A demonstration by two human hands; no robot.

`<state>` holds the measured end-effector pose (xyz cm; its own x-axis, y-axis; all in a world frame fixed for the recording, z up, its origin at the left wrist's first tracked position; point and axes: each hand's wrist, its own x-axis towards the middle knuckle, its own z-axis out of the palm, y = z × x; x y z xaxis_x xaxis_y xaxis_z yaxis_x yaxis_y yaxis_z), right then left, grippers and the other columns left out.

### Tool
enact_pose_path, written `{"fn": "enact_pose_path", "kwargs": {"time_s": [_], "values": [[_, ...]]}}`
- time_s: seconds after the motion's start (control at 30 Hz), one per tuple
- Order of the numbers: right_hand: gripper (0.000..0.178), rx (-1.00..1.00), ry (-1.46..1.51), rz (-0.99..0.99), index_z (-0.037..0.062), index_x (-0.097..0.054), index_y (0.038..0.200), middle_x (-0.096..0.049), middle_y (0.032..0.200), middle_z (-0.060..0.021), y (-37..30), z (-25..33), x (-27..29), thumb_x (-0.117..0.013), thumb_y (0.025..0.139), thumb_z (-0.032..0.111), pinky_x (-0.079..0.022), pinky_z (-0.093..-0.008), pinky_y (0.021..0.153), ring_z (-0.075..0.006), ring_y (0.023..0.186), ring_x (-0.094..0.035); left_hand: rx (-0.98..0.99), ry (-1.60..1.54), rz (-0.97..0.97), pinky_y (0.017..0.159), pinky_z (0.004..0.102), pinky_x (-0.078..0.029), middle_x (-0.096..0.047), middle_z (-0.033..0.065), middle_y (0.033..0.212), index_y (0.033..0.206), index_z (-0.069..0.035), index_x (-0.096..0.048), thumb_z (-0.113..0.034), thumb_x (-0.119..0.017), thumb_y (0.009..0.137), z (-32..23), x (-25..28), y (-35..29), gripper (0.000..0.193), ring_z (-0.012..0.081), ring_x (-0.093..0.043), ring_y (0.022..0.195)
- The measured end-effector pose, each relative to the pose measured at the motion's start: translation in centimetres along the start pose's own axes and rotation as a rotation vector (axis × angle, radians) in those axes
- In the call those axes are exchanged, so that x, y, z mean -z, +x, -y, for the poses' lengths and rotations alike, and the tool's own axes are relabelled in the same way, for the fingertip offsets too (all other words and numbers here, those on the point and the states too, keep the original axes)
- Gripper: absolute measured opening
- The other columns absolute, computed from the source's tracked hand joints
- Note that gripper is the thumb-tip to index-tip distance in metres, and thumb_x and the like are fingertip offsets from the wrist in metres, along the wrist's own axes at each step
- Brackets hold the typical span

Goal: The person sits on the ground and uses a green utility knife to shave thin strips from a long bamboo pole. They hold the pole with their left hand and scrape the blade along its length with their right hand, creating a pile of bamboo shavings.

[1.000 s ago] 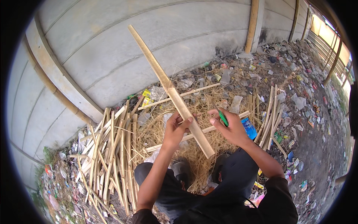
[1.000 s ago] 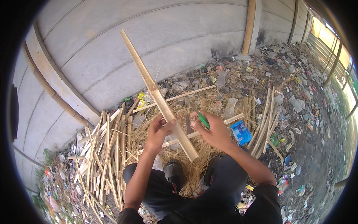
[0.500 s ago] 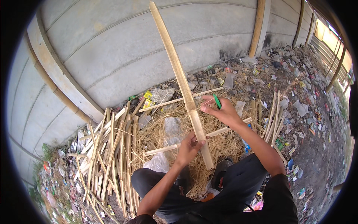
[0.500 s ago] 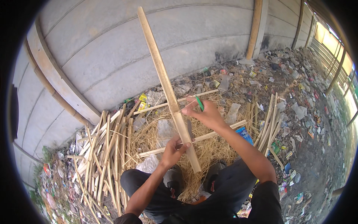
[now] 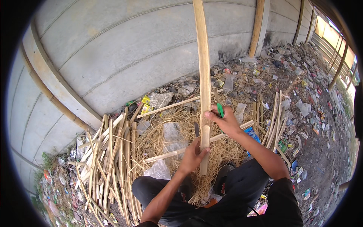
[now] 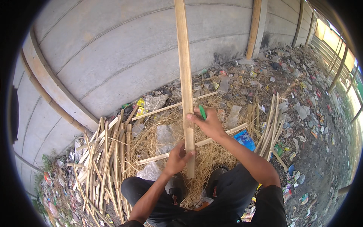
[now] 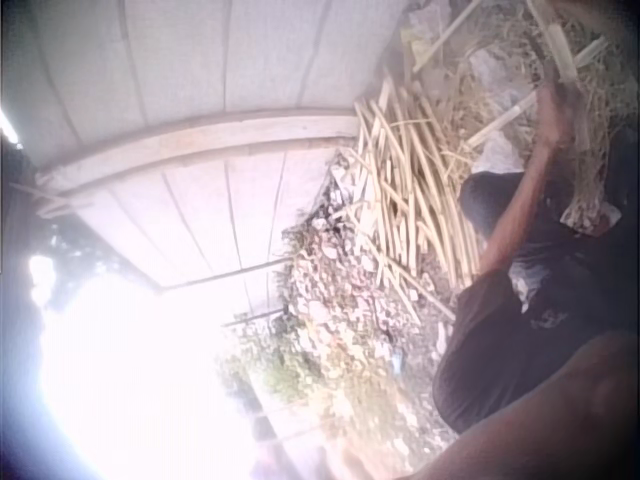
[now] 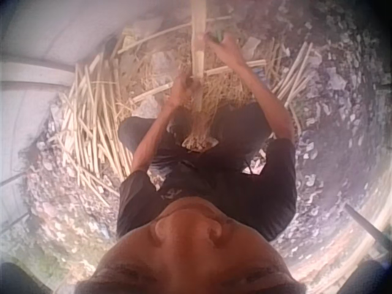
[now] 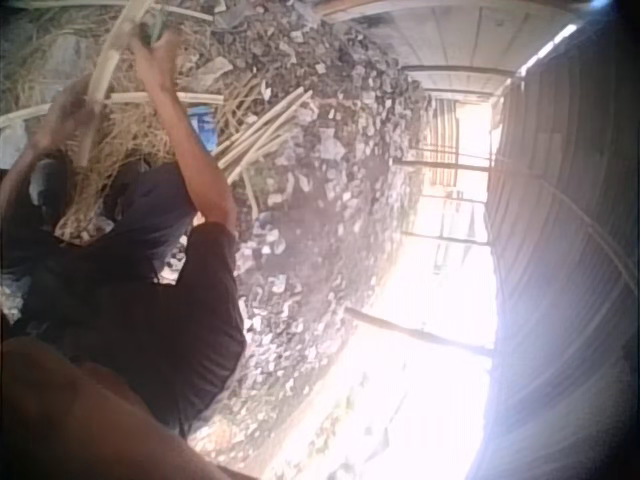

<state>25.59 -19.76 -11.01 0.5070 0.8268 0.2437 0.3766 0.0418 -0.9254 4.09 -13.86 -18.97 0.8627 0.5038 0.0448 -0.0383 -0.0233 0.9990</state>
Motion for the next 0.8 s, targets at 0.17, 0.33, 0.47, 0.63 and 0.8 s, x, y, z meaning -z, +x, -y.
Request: {"fn": "enact_pose_path", "kwargs": {"time_s": [0.17, 0.33, 0.47, 0.63, 0.8], "values": [[0.032, 0.018, 0.03, -0.133, 0.0029, -0.08, 0.115, -0.075, 0.079, -0.0038, -0.1, -0.5, -1.1, -0.076, 0.101, 0.031, -0.047, -0.0304, 0.066, -0.0082, 0.066, -0.055, -0.028, -0.035, 0.001, 0.086, 0.0332, -0.059, -0.073, 0.0093, 0.108, 0.141, 0.0, -0.052, -0.006, -0.06, 0.109, 1.5, -0.1, 0.4, 0.033, 0.015, -0.072, 0.098], [0.028, 0.053, -0.078, -0.343, 0.0053, -0.08, 0.121, -0.079, 0.078, -0.0048, 2.3, -0.1, 3.3, -0.069, 0.106, 0.025, -0.049, -0.03, 0.069, -0.0077, 0.068, -0.061, 0.083, 0.125, -0.1, 0.085, 0.0381, -0.058, -0.072, 0.0124, 0.106, 0.141, -0.002, -0.055, -0.005, -0.057, 0.11, 0.3, 0.3, 0.2, 0.032, 0.0157, -0.069, 0.096], [0.03, 0.104, -0.212, -0.572, 0.0064, -0.077, 0.129, -0.081, 0.087, -0.0083, 3.9, -2.1, 7.8, -0.068, 0.105, 0.022, -0.053, -0.0329, 0.073, -0.0114, 0.076, -0.069, -0.18, 0.488, -0.393, 0.085, 0.0475, -0.055, -0.069, 0.0209, 0.105, 0.136, -0.001, -0.057, 0.004, -0.056, 0.103, 0.7, 1.7, 0.7, 0.034, 0.0354, -0.069, 0.096], [0.039, -0.186, -0.906, -0.351, 0.0063, -0.071, 0.138, -0.08, 0.111, -0.0158, 2.9, -7.6, 14.4, -0.07, 0.103, 0.023, -0.058, -0.0414, 0.088, -0.0239, 0.1, -0.077, -0.345, 0.699, -0.504, 0.092, 0.0529, -0.051, -0.064, 0.0255, 0.119, 0.135, 0.0, -0.057, 0.014, -0.061, 0.089, -1.0, 2.4, 1.3, 0.048, 0.0475, -0.063, 0.108], [0.049, -0.179, 0.1, -0.311, 0.0021, -0.065, 0.144, -0.079, 0.12, -0.0158, 2.4, -3.2, 12.3, -0.069, 0.105, 0.031, -0.052, -0.0322, 0.064, -0.0154, 0.069, -0.066, -0.344, 0.733, -0.51, 0.093, 0.0506, -0.051, -0.064, 0.0218, 0.12, 0.133, -0.002, -0.059, 0.015, -0.065, 0.084, -1.1, 2.5, 1.0, 0.052, 0.0453, -0.062, 0.111]]}}
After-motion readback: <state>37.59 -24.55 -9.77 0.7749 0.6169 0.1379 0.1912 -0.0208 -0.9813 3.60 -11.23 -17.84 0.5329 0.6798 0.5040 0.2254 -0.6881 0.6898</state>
